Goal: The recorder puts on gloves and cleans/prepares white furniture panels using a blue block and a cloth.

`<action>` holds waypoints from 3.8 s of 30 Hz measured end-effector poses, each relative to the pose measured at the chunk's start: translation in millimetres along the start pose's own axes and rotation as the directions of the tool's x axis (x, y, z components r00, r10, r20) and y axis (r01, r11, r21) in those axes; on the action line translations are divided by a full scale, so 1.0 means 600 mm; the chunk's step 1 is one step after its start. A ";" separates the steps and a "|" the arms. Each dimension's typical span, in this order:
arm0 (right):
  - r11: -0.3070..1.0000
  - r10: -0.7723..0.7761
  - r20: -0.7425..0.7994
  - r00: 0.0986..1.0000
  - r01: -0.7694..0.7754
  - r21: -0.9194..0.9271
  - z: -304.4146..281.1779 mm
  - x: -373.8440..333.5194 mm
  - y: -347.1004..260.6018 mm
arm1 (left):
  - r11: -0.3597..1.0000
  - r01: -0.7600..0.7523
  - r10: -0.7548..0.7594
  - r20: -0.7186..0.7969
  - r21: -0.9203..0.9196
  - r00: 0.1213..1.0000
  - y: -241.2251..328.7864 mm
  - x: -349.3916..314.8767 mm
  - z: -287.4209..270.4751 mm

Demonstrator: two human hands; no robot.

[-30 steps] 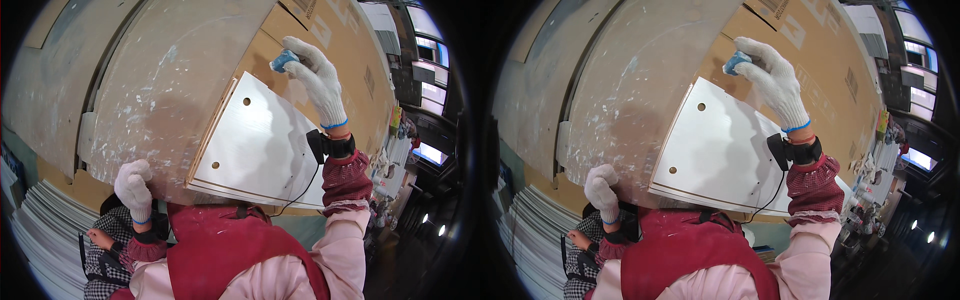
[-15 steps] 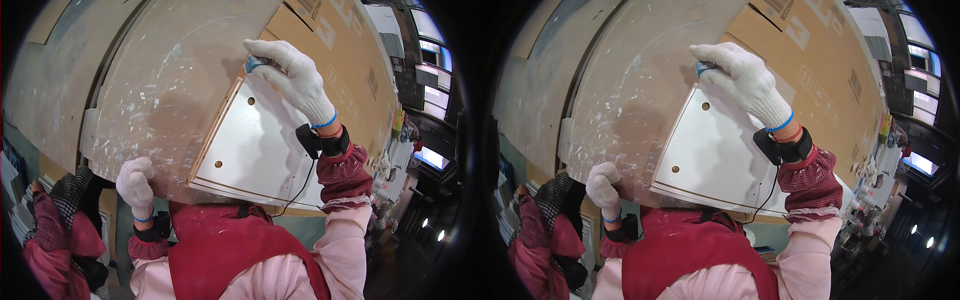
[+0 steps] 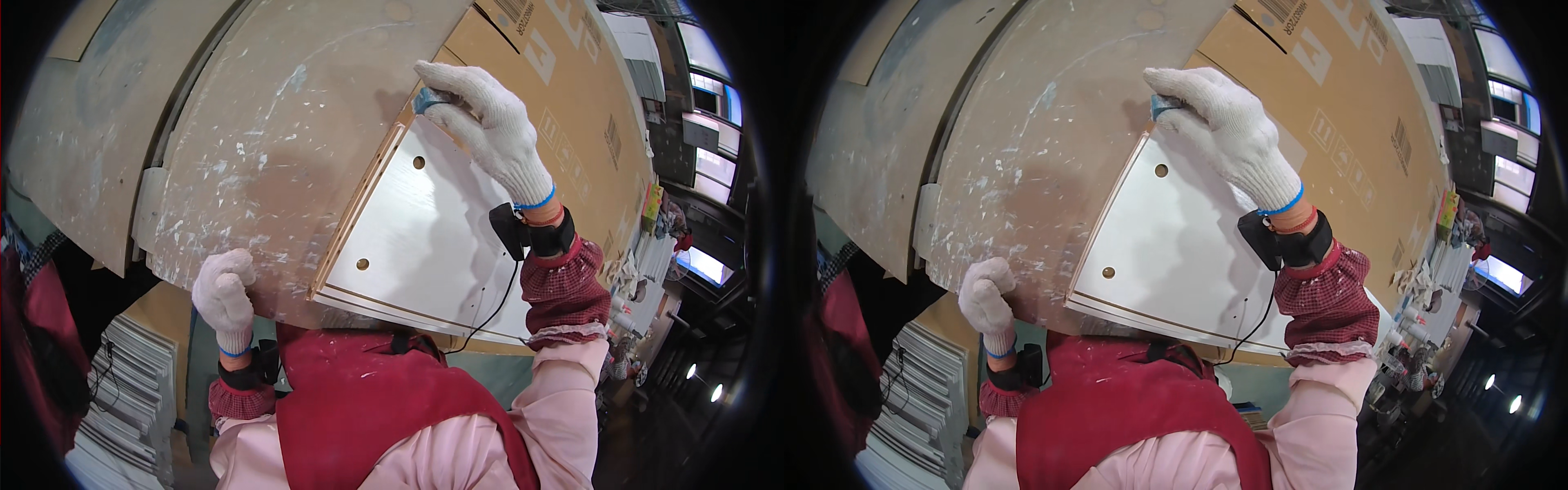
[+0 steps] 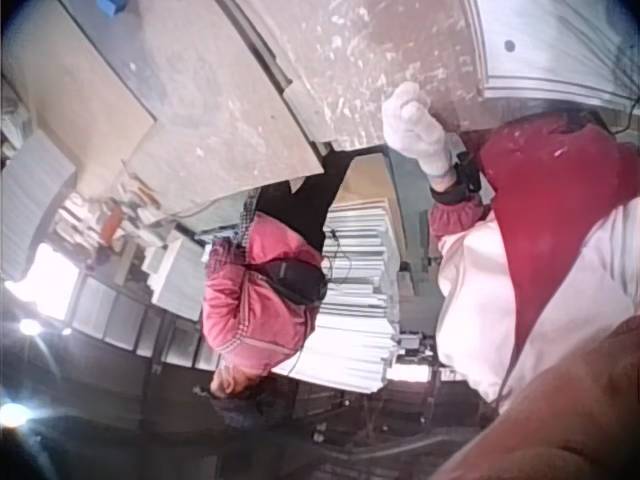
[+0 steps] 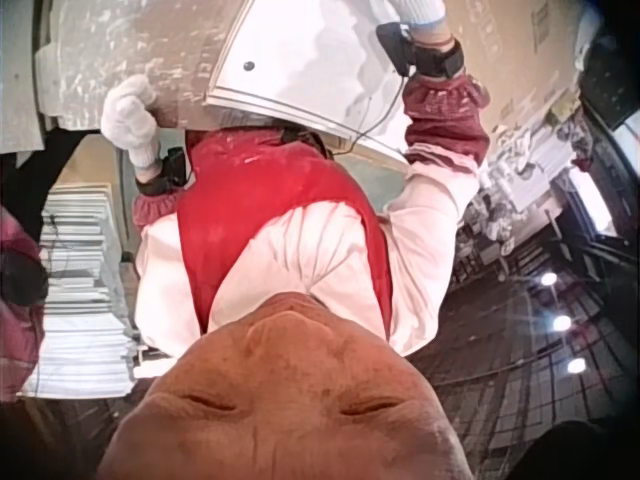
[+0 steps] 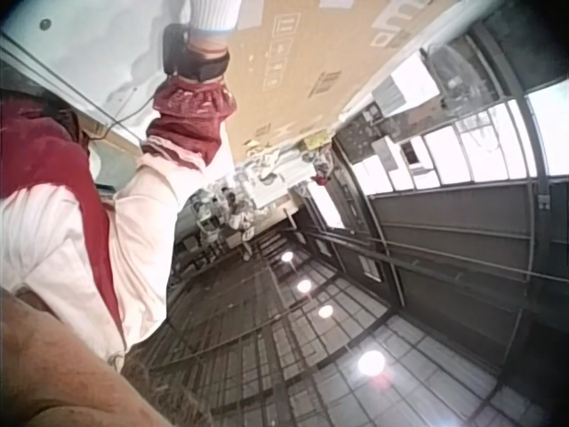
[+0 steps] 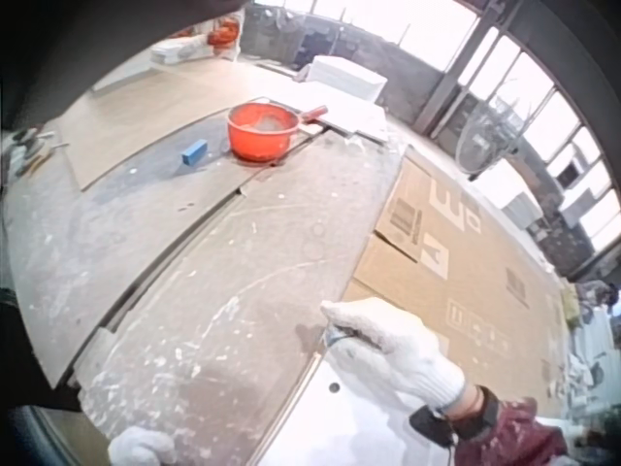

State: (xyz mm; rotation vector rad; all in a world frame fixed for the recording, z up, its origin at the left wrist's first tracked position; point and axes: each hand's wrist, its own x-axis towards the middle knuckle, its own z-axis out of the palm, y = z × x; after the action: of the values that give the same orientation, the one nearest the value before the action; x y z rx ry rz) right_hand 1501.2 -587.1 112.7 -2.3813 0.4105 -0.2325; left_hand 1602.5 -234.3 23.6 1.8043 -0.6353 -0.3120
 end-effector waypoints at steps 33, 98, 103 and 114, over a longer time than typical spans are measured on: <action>0.543 0.724 -0.260 0.639 -0.295 0.786 -0.098 -0.359 -0.063 | 0.959 0.222 -0.278 0.736 0.176 0.617 0.167 0.283 0.257; 0.715 0.598 -0.217 0.772 -0.392 0.579 -0.071 -0.158 0.016 | 0.741 0.434 -0.387 0.202 -0.512 0.900 -0.001 0.040 -0.026; 0.606 0.644 -0.218 0.734 -0.314 0.730 -0.082 -0.234 0.023 | 0.730 0.416 -0.341 0.238 -0.543 0.910 0.003 0.040 -0.021; 0.405 0.679 -0.231 0.697 -0.094 0.909 -0.034 -0.446 -0.038 | 0.843 0.407 -0.330 0.260 -0.351 0.908 0.046 0.002 -0.012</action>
State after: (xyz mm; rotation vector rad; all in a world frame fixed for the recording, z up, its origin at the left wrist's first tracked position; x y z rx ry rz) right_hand 1251.1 -489.2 128.7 -1.0784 0.9206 -0.7531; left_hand 1599.9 -235.5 51.9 1.4971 -0.3117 -0.8279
